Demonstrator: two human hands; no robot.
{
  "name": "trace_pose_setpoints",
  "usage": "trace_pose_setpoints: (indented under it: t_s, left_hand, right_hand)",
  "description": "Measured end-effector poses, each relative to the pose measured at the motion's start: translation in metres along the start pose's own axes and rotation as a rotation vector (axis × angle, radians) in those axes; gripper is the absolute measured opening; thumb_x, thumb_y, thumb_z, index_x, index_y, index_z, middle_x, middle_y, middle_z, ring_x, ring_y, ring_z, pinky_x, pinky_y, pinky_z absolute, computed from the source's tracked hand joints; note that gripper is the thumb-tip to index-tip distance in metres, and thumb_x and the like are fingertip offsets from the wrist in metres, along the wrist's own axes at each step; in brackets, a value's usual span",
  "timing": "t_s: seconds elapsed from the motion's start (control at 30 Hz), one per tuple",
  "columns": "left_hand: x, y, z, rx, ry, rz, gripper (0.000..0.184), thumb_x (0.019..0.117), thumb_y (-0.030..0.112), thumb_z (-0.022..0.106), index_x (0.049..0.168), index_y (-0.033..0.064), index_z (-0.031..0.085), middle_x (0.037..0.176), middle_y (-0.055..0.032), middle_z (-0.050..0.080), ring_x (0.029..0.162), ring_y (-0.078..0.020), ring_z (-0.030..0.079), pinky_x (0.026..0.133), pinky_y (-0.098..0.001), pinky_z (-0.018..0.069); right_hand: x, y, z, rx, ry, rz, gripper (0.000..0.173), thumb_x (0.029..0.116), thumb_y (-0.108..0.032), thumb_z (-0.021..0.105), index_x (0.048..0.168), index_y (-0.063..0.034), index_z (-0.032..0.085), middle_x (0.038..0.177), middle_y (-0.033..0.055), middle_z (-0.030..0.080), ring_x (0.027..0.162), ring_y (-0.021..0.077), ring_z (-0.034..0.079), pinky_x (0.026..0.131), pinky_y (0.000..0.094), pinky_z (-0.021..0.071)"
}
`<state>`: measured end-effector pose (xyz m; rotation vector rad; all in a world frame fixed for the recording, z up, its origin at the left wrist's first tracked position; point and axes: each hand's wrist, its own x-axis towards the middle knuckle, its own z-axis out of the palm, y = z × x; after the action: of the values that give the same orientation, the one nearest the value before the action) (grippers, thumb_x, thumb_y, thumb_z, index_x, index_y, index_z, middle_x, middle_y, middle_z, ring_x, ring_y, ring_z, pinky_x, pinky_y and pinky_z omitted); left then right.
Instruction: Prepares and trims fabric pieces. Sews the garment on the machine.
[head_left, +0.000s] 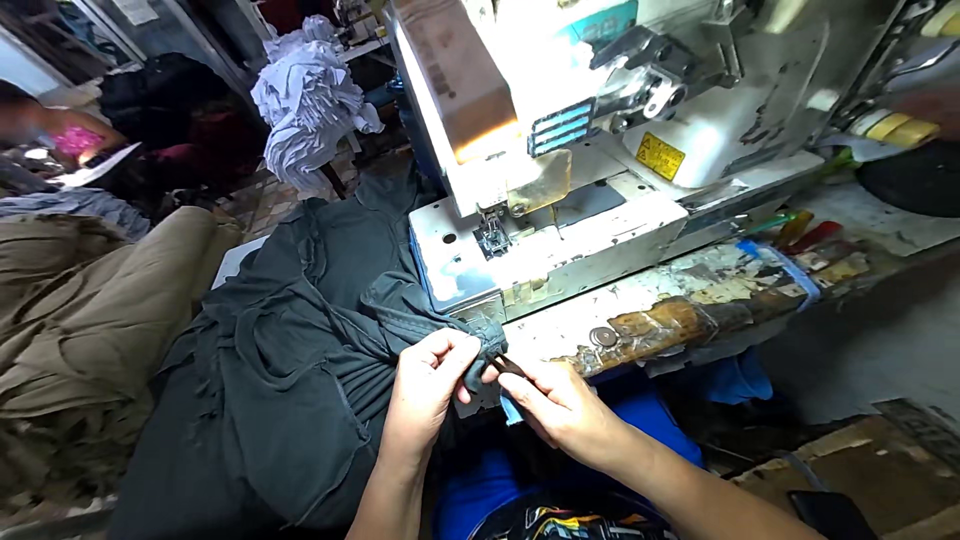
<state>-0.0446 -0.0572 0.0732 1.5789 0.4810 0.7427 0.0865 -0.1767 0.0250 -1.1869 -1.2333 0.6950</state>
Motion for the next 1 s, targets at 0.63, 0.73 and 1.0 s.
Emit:
trace_pose_setpoints:
  t_s: [0.63, 0.73, 1.0]
  left_hand:
    - [-0.008, -0.01, -0.014, -0.071, -0.1, -0.093, 0.008, 0.0977, 0.012, 0.064, 0.097, 0.0072, 0.071, 0.078, 0.0041, 0.07, 0.059, 0.0004, 0.061, 0.053, -0.0153, 0.0516]
    - [-0.009, -0.007, -0.016, -0.102, -0.085, -0.101, 0.012, 0.0994, 0.008, 0.06, 0.1, 0.0047, 0.071, 0.079, 0.0021, 0.071, 0.059, -0.0016, 0.064, 0.053, -0.0168, 0.0538]
    - [-0.009, -0.005, -0.009, -0.184, -0.035, -0.084, 0.017, 0.1005, 0.005, 0.056, 0.097, 0.0022, 0.072, 0.078, -0.0024, 0.074, 0.061, -0.0041, 0.067, 0.054, -0.0178, 0.0556]
  right_hand:
    - [0.007, 0.001, 0.004, 0.724, 0.044, 0.214, 0.031, 0.1086, -0.025, 0.048, 0.095, -0.0088, 0.07, 0.07, -0.0081, 0.058, 0.05, -0.0066, 0.042, 0.045, 0.0095, 0.034]
    - [-0.003, 0.0, 0.002, 0.409, 0.013, 0.176, 0.027, 0.1095, -0.03, 0.039, 0.124, -0.0151, 0.057, 0.077, -0.0126, 0.05, 0.053, -0.0055, 0.04, 0.046, 0.0116, 0.0343]
    - [0.0, 0.001, 0.009, -0.009, 0.069, -0.077, 0.029, 0.1093, -0.018, 0.045, 0.111, -0.0037, 0.07, 0.078, -0.0044, 0.062, 0.053, -0.006, 0.047, 0.048, 0.0108, 0.041]
